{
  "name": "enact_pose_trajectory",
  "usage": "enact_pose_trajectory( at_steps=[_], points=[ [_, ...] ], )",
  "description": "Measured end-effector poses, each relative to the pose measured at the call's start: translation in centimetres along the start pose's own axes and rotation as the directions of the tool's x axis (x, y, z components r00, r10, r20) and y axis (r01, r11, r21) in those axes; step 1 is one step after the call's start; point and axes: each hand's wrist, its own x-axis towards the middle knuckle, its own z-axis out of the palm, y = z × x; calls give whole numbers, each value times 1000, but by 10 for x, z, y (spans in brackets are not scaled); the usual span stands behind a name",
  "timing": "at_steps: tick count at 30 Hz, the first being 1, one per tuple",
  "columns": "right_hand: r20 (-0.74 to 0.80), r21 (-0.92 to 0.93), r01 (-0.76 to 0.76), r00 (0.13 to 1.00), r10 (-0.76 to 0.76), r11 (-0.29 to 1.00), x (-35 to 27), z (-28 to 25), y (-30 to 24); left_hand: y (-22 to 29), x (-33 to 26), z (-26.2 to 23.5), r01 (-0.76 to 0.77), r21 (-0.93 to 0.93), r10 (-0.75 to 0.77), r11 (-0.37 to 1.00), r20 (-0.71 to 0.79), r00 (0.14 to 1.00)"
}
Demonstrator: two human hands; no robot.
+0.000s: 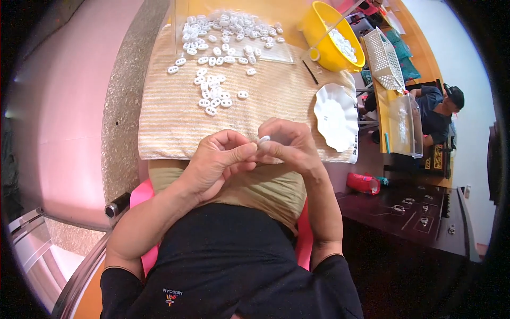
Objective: Inspecting and sorting small white plastic components at a workbench.
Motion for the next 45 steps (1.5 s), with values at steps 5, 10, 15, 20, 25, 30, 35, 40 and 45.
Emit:
enact_pose_trajectory(
  at_steps=[5,10,15,20,25,30,35,40,45],
  points=[
    [-172,-195,-109,982,75,975,-7,-33,-9,-3,-1,0,6,34,-5,999,-19,1000],
    [-204,-372,-71,979,-7,926,-6,-103,-28,3,-6,8,21,64,-20,998,-24,1000],
    [-446,-599,61,803,-396,799,31,-171,-83,3,-7,10,45,84,-39,995,-66,997],
    [-488,-650,16,757,-434,760,50,-170,-77,0,-2,2,1,97,2,995,-36,999],
    [-263,-658,91,902,-342,748,65,-128,-34,-2,-2,0,18,115,-13,993,-41,999],
    [-236,-688,27,937,-258,725,88,-103,-22,-2,-2,0,7,108,-4,994,-29,1000],
    [-172,-837,24,937,-304,547,113,-84,-26,-1,-4,0,6,114,-2,993,-32,999],
    [-87,-961,19,926,-367,277,148,-78,-37,-2,-4,-1,-3,120,5,993,-17,1000],
    [-76,-989,-27,936,-343,145,187,-98,-24,-1,-4,2,-1,108,2,994,-9,1000]
  ],
)
